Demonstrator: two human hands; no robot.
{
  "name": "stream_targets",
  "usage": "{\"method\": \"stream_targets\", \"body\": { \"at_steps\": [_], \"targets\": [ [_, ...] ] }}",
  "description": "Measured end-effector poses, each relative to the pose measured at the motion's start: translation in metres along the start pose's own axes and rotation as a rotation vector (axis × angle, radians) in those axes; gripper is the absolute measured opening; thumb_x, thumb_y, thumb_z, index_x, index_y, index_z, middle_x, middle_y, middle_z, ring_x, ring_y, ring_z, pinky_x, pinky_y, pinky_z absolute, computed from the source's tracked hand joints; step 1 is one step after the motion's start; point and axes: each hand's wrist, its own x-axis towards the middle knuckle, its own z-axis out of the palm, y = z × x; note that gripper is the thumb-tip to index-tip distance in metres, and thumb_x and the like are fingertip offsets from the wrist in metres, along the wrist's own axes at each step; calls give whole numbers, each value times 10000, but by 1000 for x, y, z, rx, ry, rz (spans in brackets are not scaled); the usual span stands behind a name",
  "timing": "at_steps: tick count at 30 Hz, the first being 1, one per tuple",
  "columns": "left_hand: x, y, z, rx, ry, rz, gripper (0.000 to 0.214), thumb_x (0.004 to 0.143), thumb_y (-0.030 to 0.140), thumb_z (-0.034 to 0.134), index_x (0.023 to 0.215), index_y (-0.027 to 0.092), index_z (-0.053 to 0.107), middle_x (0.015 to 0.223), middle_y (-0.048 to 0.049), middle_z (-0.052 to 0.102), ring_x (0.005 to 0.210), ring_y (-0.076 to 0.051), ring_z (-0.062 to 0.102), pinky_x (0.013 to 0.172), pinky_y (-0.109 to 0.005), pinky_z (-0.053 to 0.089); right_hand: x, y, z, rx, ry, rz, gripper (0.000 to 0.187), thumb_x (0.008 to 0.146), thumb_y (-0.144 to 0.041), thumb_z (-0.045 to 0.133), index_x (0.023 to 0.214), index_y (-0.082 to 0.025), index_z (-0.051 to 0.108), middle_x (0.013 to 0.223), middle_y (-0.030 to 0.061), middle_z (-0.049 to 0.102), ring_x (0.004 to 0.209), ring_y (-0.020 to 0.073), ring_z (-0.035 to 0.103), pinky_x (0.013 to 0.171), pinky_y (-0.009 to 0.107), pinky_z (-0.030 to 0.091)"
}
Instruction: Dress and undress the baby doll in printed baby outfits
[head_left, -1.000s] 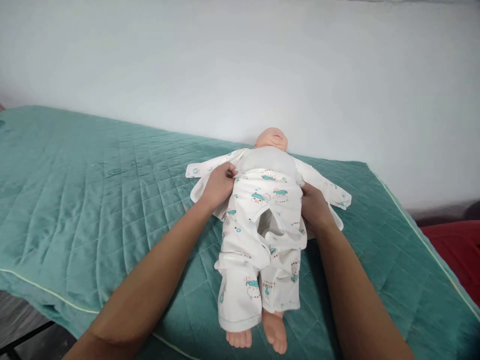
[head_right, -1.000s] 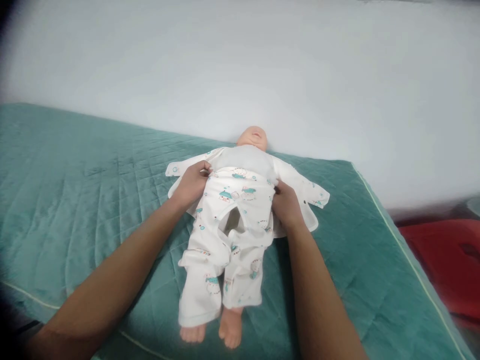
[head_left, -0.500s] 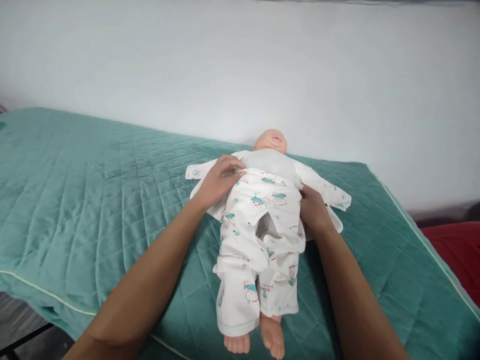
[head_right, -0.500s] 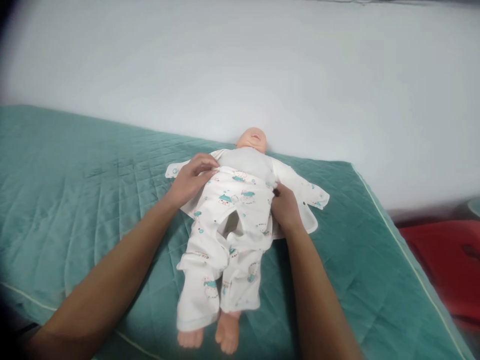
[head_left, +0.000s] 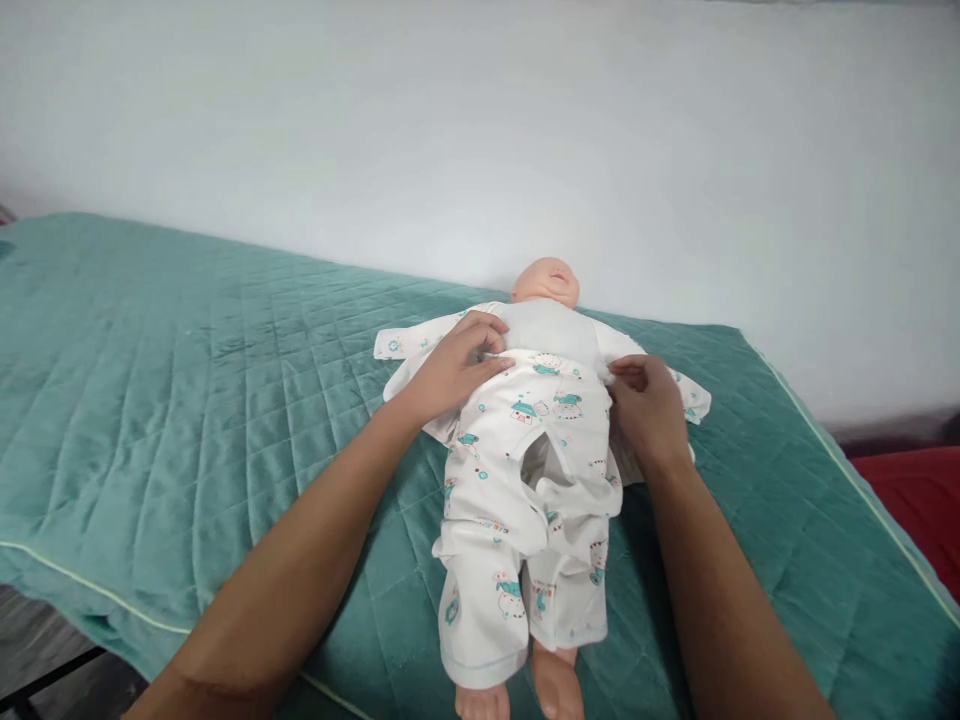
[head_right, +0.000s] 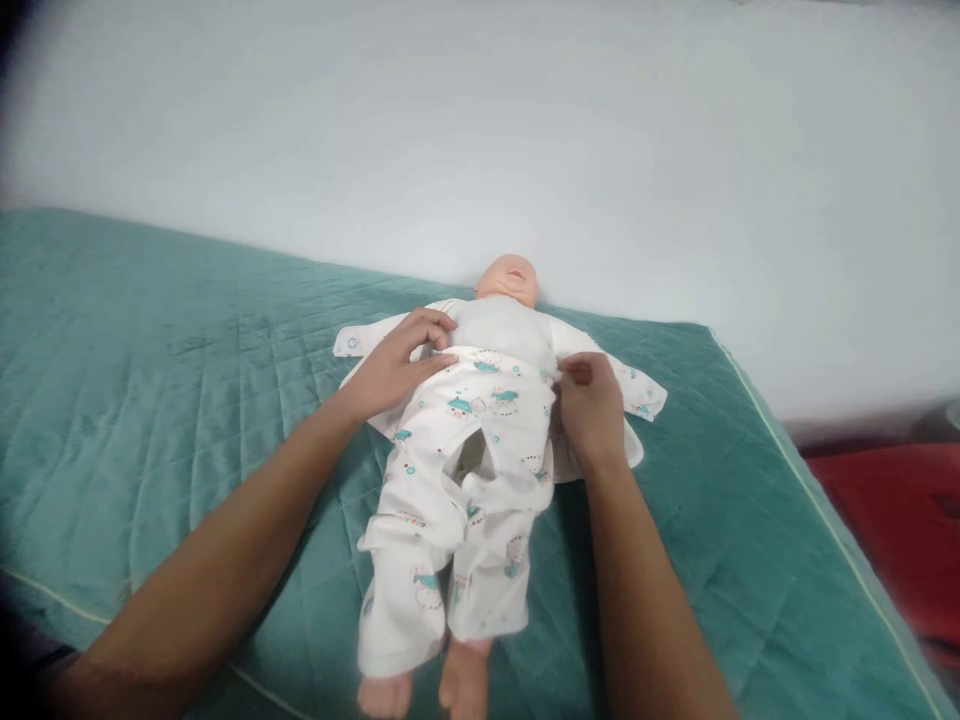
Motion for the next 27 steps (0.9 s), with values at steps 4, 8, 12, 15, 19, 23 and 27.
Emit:
{"method": "stream_targets", "body": {
  "at_steps": [4,8,12,15,19,23,27],
  "targets": [
    [3,-2,8,-79,80,-30,154,903,301,589,823,202,501,1056,-55,639,973,-177,568,891,-296,433,-6,-17,0,93,-21,-154,138,837,-373,637,867,-238,625,916,24,642,856,192,586,805,345,480],
    [7,-5,10,-83,105,-96,163,913,321,563,825,205,490,859,-2,599,785,-150,514,733,-271,394,-10,-25,-1,113,-281,-182,183,818,-391,693,833,-238,594,922,9,598,836,171,540,773,312,454],
    [14,-9,11,-6,121,-127,157,917,319,554,830,214,477,743,29,511,696,-140,453,661,-270,336,-8,-25,-1,122,-350,-205,291,766,-383,771,861,-247,532,930,-15,530,784,143,473,736,288,421],
    [19,-11,15,20,138,-112,154,925,303,545,833,219,454,730,34,491,681,-140,445,651,-274,326,-8,-26,1,122,-353,-236,330,755,-367,786,940,-264,533,985,-14,514,804,144,456,743,285,410],
    [26,-16,21,44,176,-150,155,937,301,528,841,227,431,703,38,457,667,-148,427,645,-280,315,-7,-29,5,68,-368,-223,288,786,-391,748,955,-264,552,1017,5,535,830,162,460,745,296,402],
    [35,-26,20,-53,71,-167,160,937,319,533,850,227,434,722,36,451,694,-149,433,668,-276,324,-5,-31,2,21,-403,-218,298,824,-435,706,771,-239,489,861,-10,479,784,161,431,724,301,380],
    [36,-31,18,-104,32,-140,162,938,308,533,843,225,431,757,29,452,716,-152,435,682,-279,337,0,-28,-3,66,-463,-173,399,873,-459,644,668,-221,398,796,-14,416,773,157,412,709,296,361]
  ]
}}
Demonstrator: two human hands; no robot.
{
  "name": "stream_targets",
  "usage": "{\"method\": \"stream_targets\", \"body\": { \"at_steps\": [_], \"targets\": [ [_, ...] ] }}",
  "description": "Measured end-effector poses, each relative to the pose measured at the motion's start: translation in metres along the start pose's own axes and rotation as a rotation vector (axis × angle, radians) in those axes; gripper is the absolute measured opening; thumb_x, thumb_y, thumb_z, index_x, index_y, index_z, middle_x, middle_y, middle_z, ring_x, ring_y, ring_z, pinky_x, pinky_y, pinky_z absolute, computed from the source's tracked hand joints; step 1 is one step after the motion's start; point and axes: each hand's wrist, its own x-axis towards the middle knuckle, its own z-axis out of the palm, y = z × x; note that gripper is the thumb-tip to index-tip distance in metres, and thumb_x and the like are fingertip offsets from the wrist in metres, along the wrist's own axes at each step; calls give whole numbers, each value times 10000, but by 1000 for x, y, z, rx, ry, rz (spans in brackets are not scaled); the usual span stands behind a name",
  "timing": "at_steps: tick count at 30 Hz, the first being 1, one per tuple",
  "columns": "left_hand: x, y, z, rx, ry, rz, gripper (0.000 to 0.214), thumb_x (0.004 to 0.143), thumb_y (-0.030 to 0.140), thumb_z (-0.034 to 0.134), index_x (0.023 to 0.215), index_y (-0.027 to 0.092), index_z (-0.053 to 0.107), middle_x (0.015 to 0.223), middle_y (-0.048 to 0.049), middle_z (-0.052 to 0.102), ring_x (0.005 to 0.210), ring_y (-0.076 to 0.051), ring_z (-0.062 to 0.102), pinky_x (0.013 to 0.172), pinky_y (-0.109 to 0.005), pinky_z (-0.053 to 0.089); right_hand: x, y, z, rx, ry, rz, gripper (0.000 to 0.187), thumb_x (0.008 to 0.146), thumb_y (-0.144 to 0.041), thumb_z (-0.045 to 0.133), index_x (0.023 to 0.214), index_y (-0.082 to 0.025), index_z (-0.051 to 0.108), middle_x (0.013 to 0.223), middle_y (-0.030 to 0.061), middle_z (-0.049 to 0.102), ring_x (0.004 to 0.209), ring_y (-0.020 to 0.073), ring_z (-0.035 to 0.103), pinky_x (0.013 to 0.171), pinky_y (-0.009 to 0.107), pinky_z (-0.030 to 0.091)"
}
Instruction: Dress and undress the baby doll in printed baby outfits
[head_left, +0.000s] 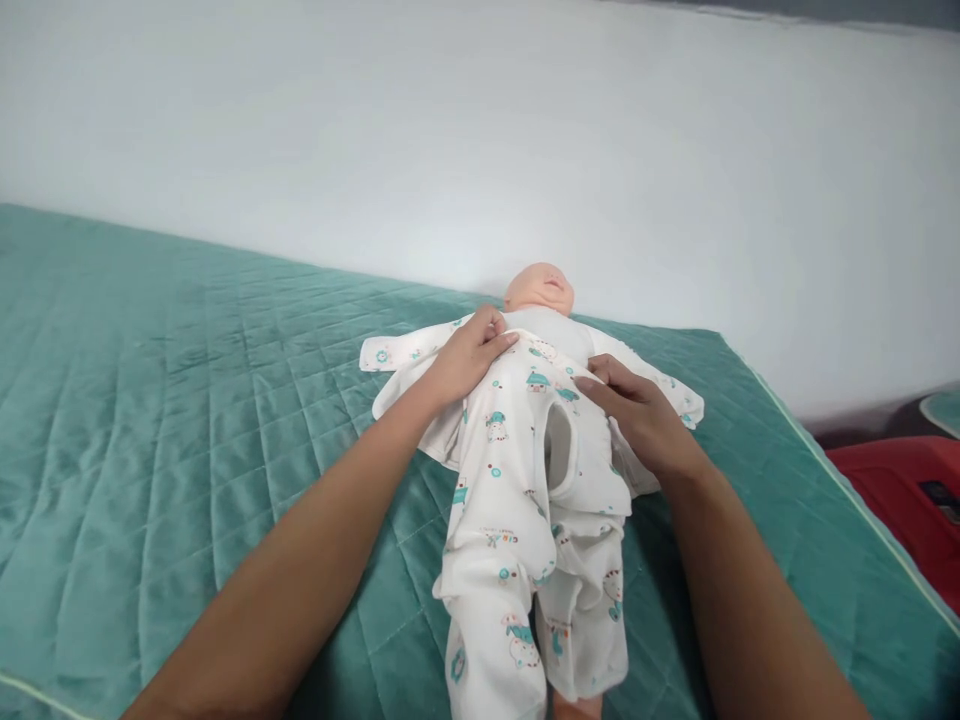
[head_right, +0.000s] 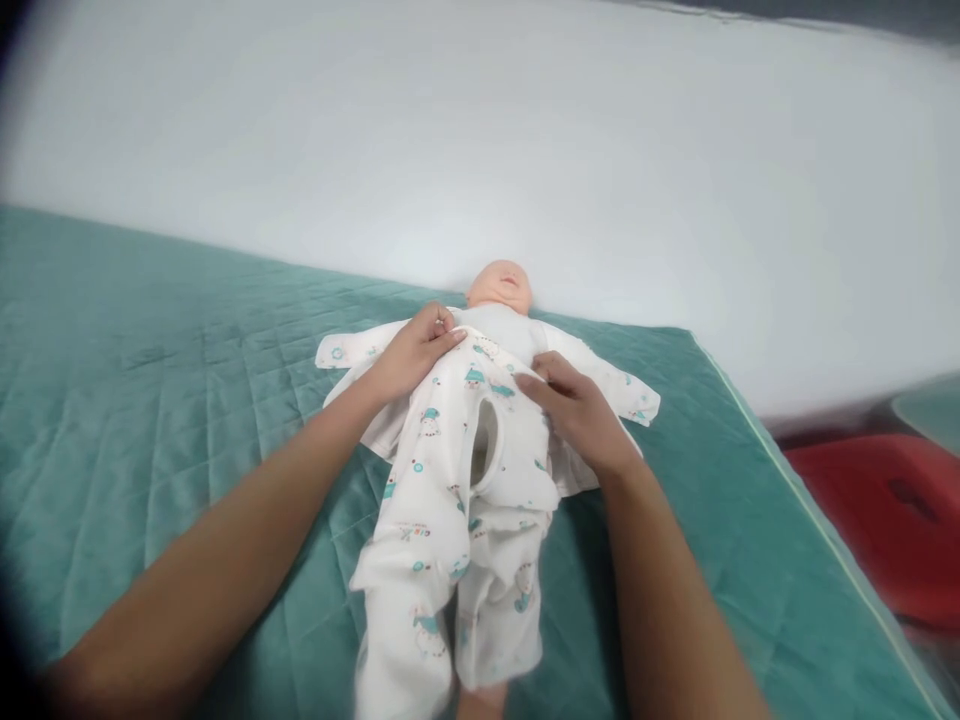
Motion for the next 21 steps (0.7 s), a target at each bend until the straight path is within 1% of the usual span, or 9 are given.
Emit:
{"method": "stream_targets", "body": {
  "at_steps": [2,4,6,7,11,15,18,19,21],
  "targets": [
    [-2,1,1,58,59,52,162,942,289,524,833,224,423,792,17,481,748,-161,450,704,-287,349,3,3,0,2,34,59,419,881,-500,620,653,-222,404,728,-23,389,701,148,381,643,293,332],
    [-4,3,3,156,108,119,172,942,272,522,817,223,415,852,-6,526,821,-179,475,754,-300,364,10,7,3,-65,157,89,430,877,-537,604,643,-225,422,667,-34,363,650,143,348,602,293,299],
    [-4,4,4,224,111,141,182,943,260,521,807,224,405,873,-16,549,852,-191,489,777,-308,364,19,11,6,-163,277,78,432,876,-549,591,638,-228,429,638,-39,353,643,145,342,603,295,295],
    [-3,5,3,236,101,121,185,944,255,517,804,225,400,848,-11,549,827,-190,491,761,-308,359,24,14,8,-207,305,65,430,880,-551,582,639,-229,432,634,-40,355,647,147,346,613,296,302],
    [8,7,-5,229,31,-10,191,933,213,523,792,228,395,703,27,497,669,-172,444,662,-299,308,46,23,7,-253,260,33,428,889,-558,558,640,-229,445,629,-40,407,662,152,377,643,295,329],
    [22,8,-11,252,-70,-65,186,923,208,537,782,224,416,680,22,495,678,-178,465,655,-297,306,54,29,5,-178,246,46,444,872,-568,570,622,-225,441,641,-41,445,657,147,400,659,291,351],
    [22,8,-7,355,-34,-74,106,942,234,517,848,220,470,703,2,521,698,-199,496,675,-308,328,48,28,7,-155,300,94,404,850,-569,600,656,-231,492,618,-45,429,633,148,403,647,293,363],
    [20,8,-5,414,-10,-51,70,950,248,511,891,216,495,731,-13,543,721,-212,514,692,-316,341,45,28,7,-156,320,85,379,845,-557,612,675,-234,509,626,-44,437,640,152,416,654,295,373],
    [15,6,-2,539,30,38,77,962,281,510,965,207,534,852,-63,600,836,-248,554,760,-339,374,41,28,7,-188,337,-10,325,853,-515,615,705,-239,529,706,-23,499,711,171,476,705,310,407]
  ]
}}
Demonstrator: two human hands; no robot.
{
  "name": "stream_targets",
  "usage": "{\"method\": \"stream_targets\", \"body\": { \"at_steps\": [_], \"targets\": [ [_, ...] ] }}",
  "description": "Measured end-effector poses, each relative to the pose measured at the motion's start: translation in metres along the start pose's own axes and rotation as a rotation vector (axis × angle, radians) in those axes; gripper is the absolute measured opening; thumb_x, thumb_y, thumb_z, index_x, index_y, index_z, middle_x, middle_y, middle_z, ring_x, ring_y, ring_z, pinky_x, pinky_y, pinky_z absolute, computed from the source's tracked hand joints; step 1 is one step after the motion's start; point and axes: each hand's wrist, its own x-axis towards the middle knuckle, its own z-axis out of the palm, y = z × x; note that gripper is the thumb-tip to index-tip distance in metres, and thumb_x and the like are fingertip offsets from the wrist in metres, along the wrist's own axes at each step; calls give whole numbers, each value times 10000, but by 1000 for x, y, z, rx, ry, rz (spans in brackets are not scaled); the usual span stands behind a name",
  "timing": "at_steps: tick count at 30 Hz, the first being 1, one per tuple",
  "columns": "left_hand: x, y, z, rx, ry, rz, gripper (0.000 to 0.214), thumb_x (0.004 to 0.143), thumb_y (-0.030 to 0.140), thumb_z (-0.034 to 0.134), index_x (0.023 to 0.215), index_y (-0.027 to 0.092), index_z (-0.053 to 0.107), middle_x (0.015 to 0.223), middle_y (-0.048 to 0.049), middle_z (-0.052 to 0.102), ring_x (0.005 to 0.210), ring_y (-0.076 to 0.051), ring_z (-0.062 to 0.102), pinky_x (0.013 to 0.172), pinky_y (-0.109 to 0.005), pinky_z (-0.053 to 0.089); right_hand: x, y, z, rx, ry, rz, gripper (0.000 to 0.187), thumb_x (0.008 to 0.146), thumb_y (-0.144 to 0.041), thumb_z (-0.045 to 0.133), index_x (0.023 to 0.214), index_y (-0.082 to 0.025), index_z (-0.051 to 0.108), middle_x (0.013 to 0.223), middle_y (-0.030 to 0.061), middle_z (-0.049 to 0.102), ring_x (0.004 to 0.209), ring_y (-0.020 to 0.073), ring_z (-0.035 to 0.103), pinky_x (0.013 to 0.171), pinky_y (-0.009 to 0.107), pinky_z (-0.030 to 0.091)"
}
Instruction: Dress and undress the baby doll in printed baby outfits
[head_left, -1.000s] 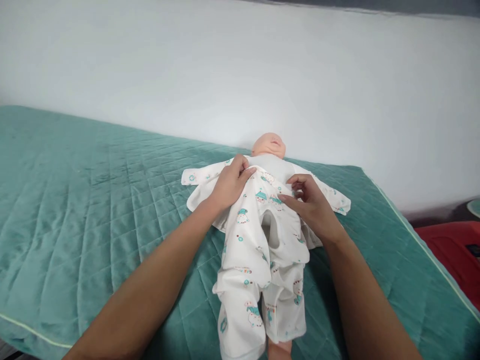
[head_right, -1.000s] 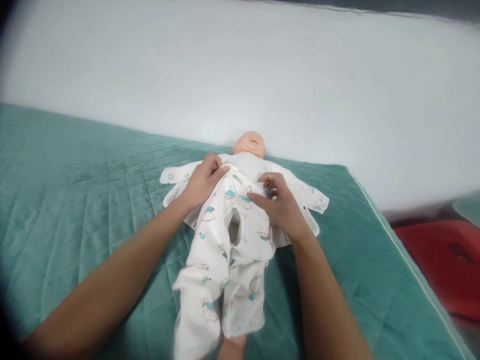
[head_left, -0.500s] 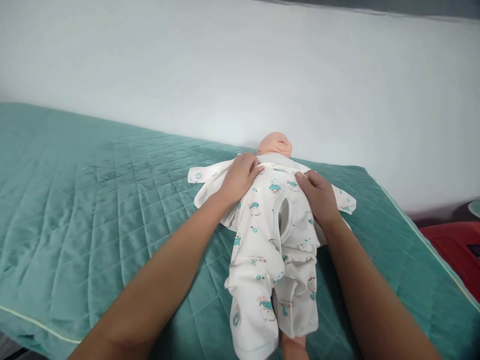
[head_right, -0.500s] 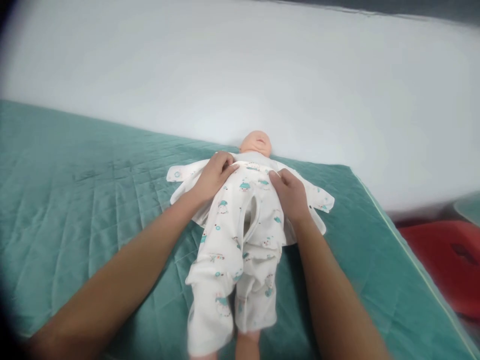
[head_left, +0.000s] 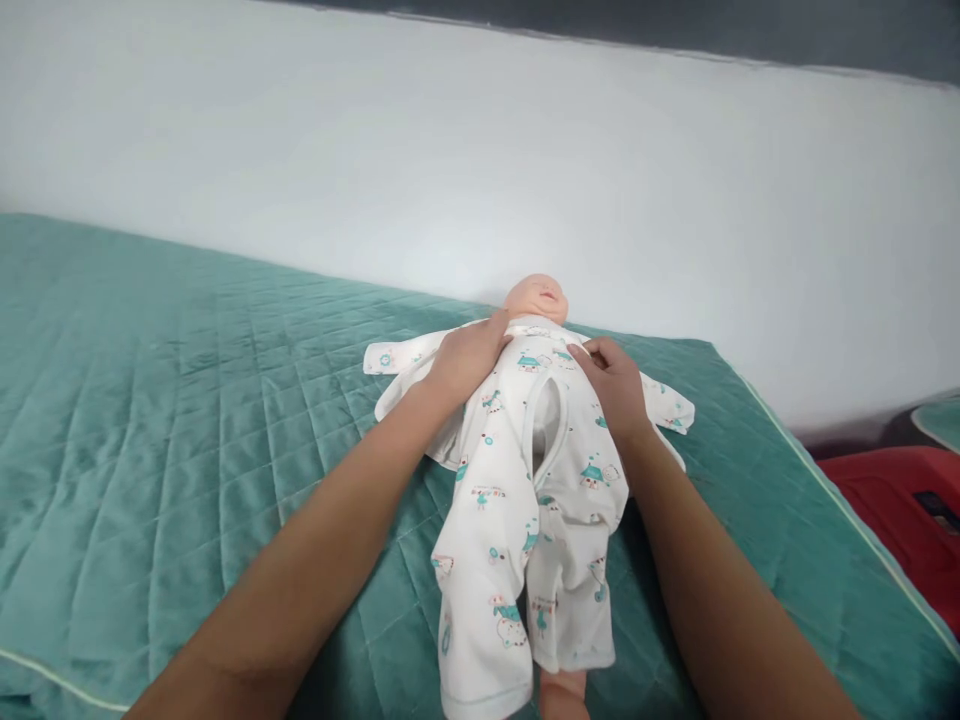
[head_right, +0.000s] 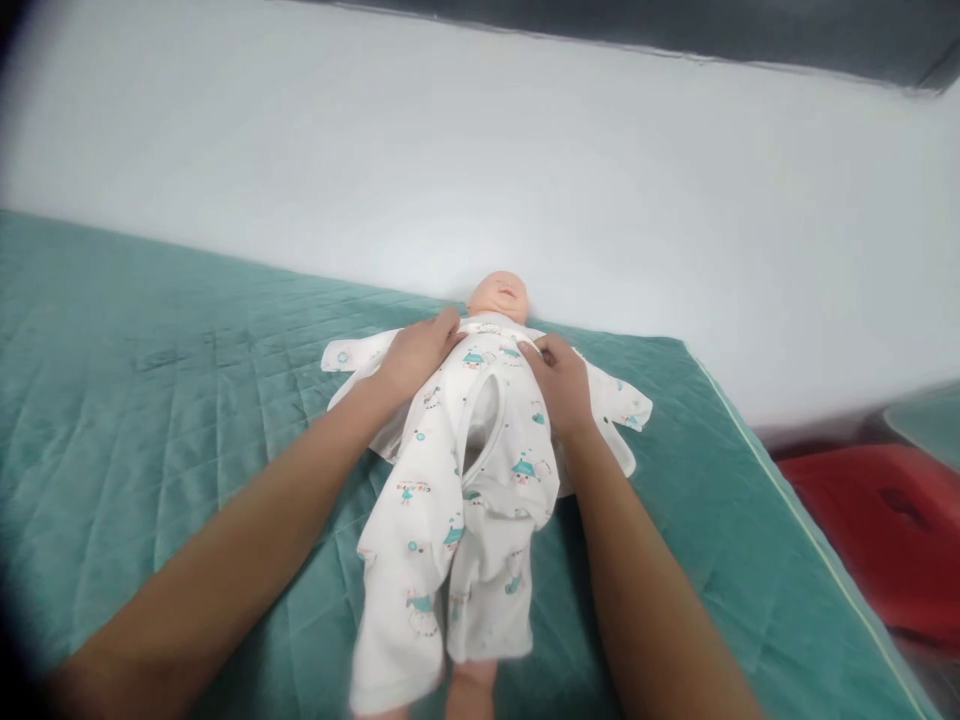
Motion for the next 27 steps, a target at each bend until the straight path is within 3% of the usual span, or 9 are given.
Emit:
{"method": "stream_targets", "body": {
  "at_steps": [4,7,10,12,15,19,24,27],
  "targets": [
    [-6,-5,1,143,24,157,160,990,304,467,1010,194,583,1140,-118,617,1071,-280,551,918,-385,389,4,7,-1,-94,-6,-226,284,880,-470,576,719,-237,564,1005,73,602,1029,247,547,936,410,423],
    [-3,-10,-1,135,-41,146,231,1012,306,404,1035,189,602,1136,-109,641,971,-256,597,866,-369,411,11,12,1,-143,-43,-244,321,891,-490,545,696,-236,566,1147,110,629,1175,285,528,1039,460,361],
    [4,-12,-1,109,-55,62,264,1012,339,394,1006,189,612,1026,-97,677,862,-248,612,767,-340,410,15,10,2,-180,-107,-180,332,925,-502,471,758,-239,587,1141,90,673,1097,277,579,952,418,401],
    [9,-13,-1,110,-61,29,272,1011,358,389,988,200,610,955,-80,691,835,-246,614,727,-325,397,19,7,1,-275,-125,-123,350,938,-515,433,801,-238,597,988,74,704,935,260,604,830,370,414],
    [18,-16,2,140,-74,-30,266,1007,368,386,1005,209,600,898,-69,702,802,-242,614,690,-314,381,26,3,0,-451,-110,-80,369,949,-520,407,794,-235,583,771,48,676,755,231,564,688,315,350],
    [31,-22,10,183,-62,-125,240,999,341,402,1043,216,601,900,-76,715,822,-242,631,691,-310,390,42,5,5,-565,-73,-67,351,948,-504,414,786,-238,577,685,31,636,679,212,521,637,302,286],
    [37,-28,17,127,-12,-169,231,959,322,484,1095,225,644,962,-71,736,883,-249,649,715,-313,423,51,12,13,-464,-54,6,327,913,-499,471,785,-230,605,765,43,686,695,216,556,643,314,333],
    [30,-28,15,27,-6,-70,344,954,258,473,1258,292,631,1050,-24,738,914,-212,652,766,-297,447,46,17,14,-282,1,-33,262,878,-456,532,907,-233,666,954,54,742,790,230,628,714,340,419]
  ]
}}
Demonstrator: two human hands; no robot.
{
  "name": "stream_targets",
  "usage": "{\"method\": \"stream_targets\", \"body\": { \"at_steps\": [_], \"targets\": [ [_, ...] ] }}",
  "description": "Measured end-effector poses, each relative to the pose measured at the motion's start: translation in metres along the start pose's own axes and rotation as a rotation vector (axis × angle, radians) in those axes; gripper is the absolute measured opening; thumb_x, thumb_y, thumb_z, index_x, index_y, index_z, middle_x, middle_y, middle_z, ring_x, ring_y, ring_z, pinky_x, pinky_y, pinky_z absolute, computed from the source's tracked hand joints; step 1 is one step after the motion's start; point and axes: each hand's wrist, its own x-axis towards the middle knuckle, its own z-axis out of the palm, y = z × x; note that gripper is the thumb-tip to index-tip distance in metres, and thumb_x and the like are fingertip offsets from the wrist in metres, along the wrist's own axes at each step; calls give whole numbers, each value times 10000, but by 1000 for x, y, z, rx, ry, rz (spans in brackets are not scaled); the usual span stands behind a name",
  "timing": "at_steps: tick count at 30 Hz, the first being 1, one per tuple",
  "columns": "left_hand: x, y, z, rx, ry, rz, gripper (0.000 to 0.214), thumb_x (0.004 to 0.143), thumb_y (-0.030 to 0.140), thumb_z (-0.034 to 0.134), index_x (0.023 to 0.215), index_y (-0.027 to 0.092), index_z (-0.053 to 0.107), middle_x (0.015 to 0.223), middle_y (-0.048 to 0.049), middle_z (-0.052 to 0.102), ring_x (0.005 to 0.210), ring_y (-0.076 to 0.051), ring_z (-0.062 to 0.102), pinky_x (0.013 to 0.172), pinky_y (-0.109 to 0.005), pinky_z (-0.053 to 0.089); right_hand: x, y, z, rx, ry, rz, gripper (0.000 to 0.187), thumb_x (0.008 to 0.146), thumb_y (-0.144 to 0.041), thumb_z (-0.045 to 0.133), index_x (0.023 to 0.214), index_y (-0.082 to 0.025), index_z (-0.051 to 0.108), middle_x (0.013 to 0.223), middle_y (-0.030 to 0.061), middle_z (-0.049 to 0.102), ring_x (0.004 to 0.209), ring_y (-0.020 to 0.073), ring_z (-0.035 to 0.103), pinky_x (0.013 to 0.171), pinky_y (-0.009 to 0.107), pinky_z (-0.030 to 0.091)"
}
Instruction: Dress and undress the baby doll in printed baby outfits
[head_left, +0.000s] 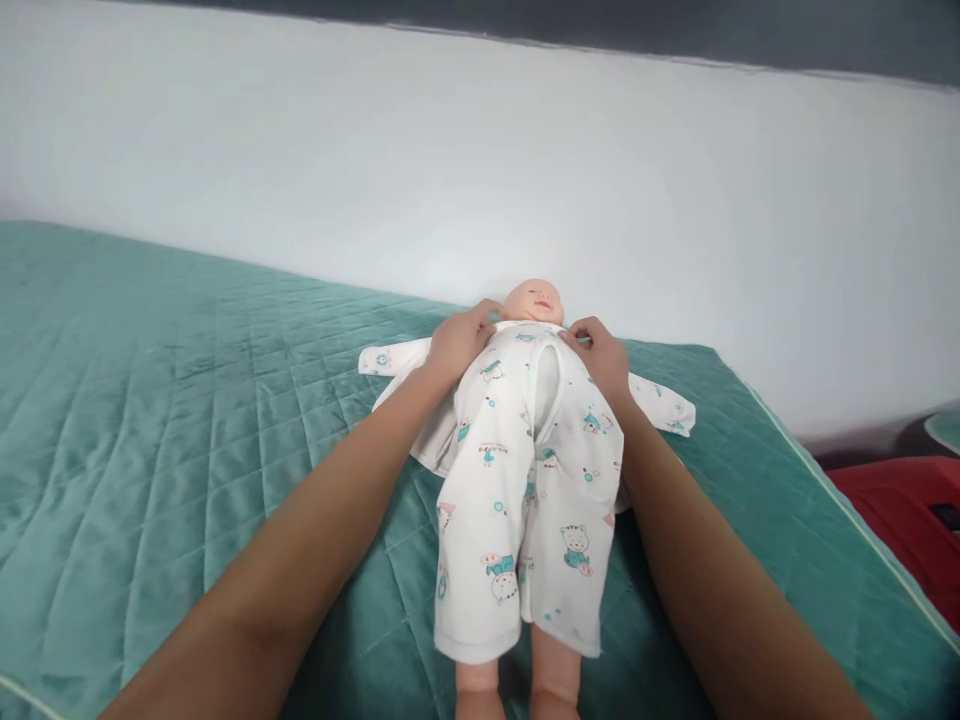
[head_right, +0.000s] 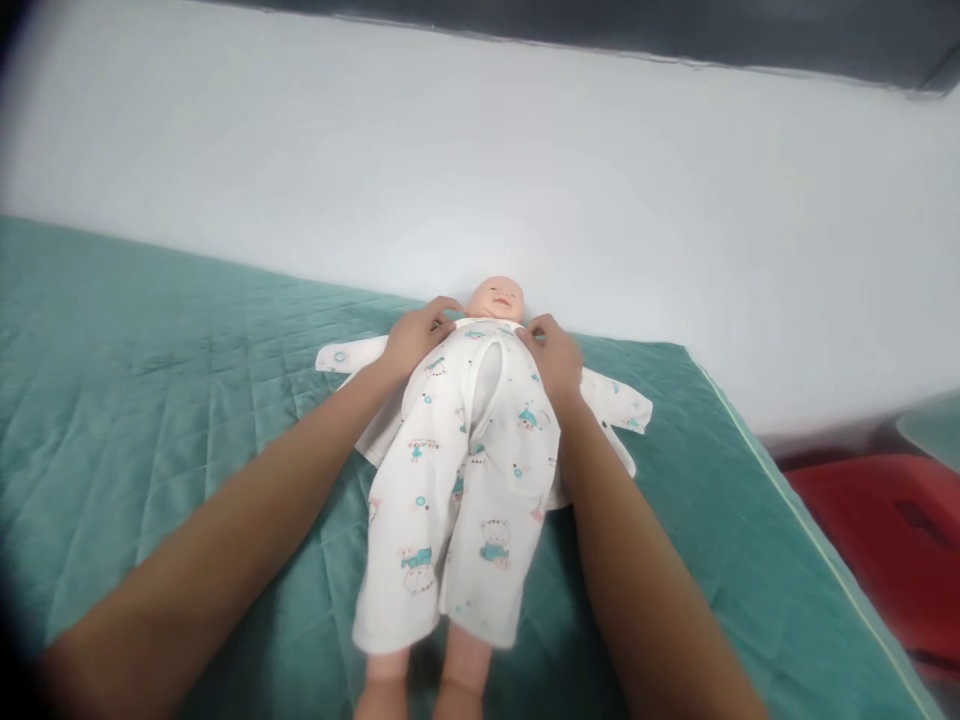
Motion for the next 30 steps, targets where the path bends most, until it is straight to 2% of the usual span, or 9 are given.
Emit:
{"method": "stream_targets", "body": {
  "at_steps": [4,8,12,19,26,30],
  "targets": [
    [-10,1,-5,67,-44,159,420,982,245,400,1291,336,670,1061,-41,710,938,-212,638,807,-310,454,-10,3,-2,162,-45,-118,339,907,-381,487,1128,-260,715,1169,49,740,1048,261,664,920,405,470],
    [-15,0,-8,147,-77,171,466,973,210,408,1348,382,624,1036,-47,684,946,-220,621,815,-335,447,-14,-1,-8,173,-136,-184,403,931,-383,450,1213,-273,717,1275,35,709,1206,285,616,1046,452,436],
    [-20,-1,-9,134,-83,168,485,970,209,419,1385,399,583,1139,-41,675,1051,-233,602,847,-346,438,-15,-5,-13,165,-212,-221,405,945,-403,444,1216,-287,722,1276,24,710,1188,294,631,1053,453,446],
    [-32,1,-11,130,-71,168,463,984,264,436,1413,402,540,1293,-22,652,1183,-239,563,988,-399,384,-17,4,-10,131,-166,-139,423,950,-393,433,1258,-278,700,1300,36,698,1224,303,617,1045,471,454],
    [-35,1,-11,166,-75,160,468,990,278,432,1439,392,504,1362,-29,622,1213,-248,537,997,-404,374,-21,1,-11,172,-156,-144,364,916,-374,501,1188,-321,737,1280,-1,709,1221,291,626,1047,450,464],
    [-37,0,-10,187,-78,162,451,997,291,433,1434,377,504,1381,-39,610,1234,-250,520,1005,-410,366,-23,0,-13,153,-151,-119,348,899,-365,516,1142,-300,757,1241,18,728,1171,309,648,1013,462,483]
  ]
}}
